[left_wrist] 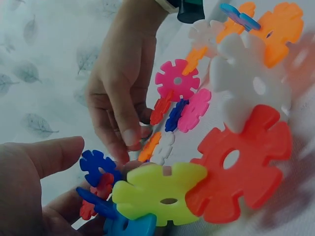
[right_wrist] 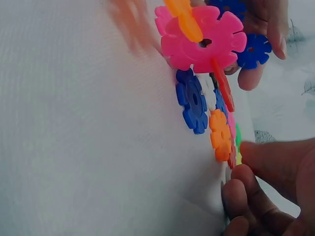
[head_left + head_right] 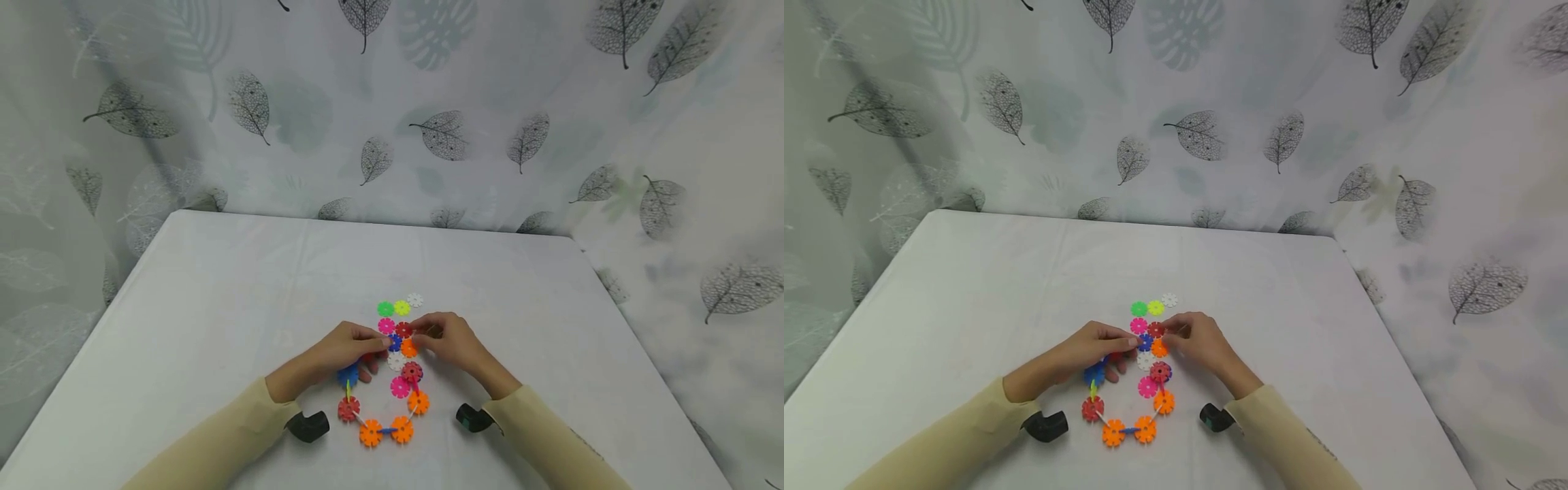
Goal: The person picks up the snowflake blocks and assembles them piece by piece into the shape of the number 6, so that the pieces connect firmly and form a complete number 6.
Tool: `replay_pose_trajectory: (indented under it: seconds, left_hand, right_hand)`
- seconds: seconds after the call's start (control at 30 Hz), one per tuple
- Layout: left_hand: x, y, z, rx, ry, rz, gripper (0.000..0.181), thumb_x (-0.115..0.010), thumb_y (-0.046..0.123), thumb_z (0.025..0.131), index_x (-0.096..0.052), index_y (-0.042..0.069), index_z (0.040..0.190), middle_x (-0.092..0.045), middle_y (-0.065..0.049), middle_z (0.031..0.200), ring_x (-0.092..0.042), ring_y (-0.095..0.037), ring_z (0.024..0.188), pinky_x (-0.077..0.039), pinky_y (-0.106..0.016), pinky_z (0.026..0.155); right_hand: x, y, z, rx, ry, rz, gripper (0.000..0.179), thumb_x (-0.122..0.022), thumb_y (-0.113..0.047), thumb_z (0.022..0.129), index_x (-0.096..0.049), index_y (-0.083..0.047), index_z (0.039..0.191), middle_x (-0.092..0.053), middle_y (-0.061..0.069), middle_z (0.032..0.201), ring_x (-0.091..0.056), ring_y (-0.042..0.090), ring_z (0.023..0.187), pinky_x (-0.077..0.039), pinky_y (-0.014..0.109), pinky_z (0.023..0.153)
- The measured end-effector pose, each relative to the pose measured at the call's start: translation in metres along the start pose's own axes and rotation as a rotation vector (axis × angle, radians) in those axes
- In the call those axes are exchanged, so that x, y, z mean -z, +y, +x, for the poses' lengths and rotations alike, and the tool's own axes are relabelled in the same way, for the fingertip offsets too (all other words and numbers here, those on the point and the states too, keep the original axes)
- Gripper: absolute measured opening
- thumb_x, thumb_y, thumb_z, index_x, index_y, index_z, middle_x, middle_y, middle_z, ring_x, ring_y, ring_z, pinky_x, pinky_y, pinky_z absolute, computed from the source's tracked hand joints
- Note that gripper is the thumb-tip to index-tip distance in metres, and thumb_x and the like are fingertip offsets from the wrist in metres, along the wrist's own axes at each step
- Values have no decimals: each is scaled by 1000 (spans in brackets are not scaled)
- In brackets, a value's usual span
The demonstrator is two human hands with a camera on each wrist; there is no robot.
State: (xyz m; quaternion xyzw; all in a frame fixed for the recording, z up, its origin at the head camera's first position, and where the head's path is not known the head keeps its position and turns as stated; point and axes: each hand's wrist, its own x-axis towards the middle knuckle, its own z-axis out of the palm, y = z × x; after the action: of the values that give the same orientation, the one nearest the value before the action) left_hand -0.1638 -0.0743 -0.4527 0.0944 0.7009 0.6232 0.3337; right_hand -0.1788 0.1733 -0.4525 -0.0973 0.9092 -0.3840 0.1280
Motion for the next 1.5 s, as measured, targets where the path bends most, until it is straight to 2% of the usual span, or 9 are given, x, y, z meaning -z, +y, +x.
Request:
replay_pose_trajectory:
  seconds: [0.13, 0.33, 0.43, 0.6, 0.8, 1.07, 1.27, 1.5]
  left_hand:
    - [2, 0, -1, -10, -2, 2, 35, -62, 28, 102, -72, -5, 109, -67, -13, 84, -66, -20, 65, -60, -33, 69]
    - [6, -5, 0, 3, -14, -34, 35, -62, 28, 102, -72, -2, 115, -72, -16, 92, -71, -20, 70, -60, -33, 75]
    - [8, -8, 1, 14, -26, -90, 36, -64, 30, 101, -72, -1, 118, -73, -17, 100, -72, -21, 74, -60, -33, 76]
    - [8, -9, 2, 18, -44, -149, 36, -65, 28, 101, -71, -1, 122, -72, -18, 110, -72, -21, 81, -60, -35, 78]
    - [7, -7, 2, 14, -44, -158, 38, -63, 26, 102, -67, -2, 128, -71, -18, 115, -72, -24, 89, -59, -37, 81]
    - [7, -6, 2, 17, -43, -150, 40, -64, 25, 101, -65, -1, 132, -73, -18, 101, -73, -27, 86, -59, -36, 81]
    - [9, -8, 3, 7, -55, -134, 40, -64, 24, 101, -64, 0, 133, -74, -17, 102, -73, -26, 84, -59, -35, 82]
    - [8, -9, 3, 38, -72, -141, 38, -67, 30, 99, -71, -1, 122, -74, -17, 105, -74, -27, 91, -58, -35, 83]
  right_hand:
    - [0, -3, -2, 12, -38, -78, 22, -86, -23, 82, -78, -19, 103, -63, -6, 91, -56, 17, 81, -52, 30, 68]
    - [-1, -2, -2, 17, -51, -119, 24, -89, -25, 79, -76, -20, 99, -62, -6, 88, -55, 16, 79, -51, 30, 68]
    - [0, -2, -2, 14, -52, -80, 20, -88, -20, 81, -74, -19, 95, -63, -5, 85, -57, 17, 77, -52, 30, 66]
    - [3, 0, -3, 12, -85, 90, 13, -81, -19, 88, -74, -15, 97, -68, -2, 86, -62, 20, 73, -56, 31, 64]
    - [6, -3, -4, -5, -138, 265, 22, -77, -26, 92, -74, -9, 104, -71, 3, 90, -61, 24, 71, -54, 33, 65]
    - [5, -5, -5, -24, -178, 295, 26, -76, -29, 93, -76, -9, 110, -73, 2, 94, -63, 24, 76, -53, 32, 69]
    - [5, -8, -6, -12, -204, 291, 25, -74, -28, 94, -76, -9, 109, -72, 5, 90, -62, 23, 76, -51, 32, 68]
    - [4, -10, -7, -27, -228, 349, 25, -71, -26, 96, -73, -5, 109, -70, 7, 88, -61, 21, 74, -52, 31, 72]
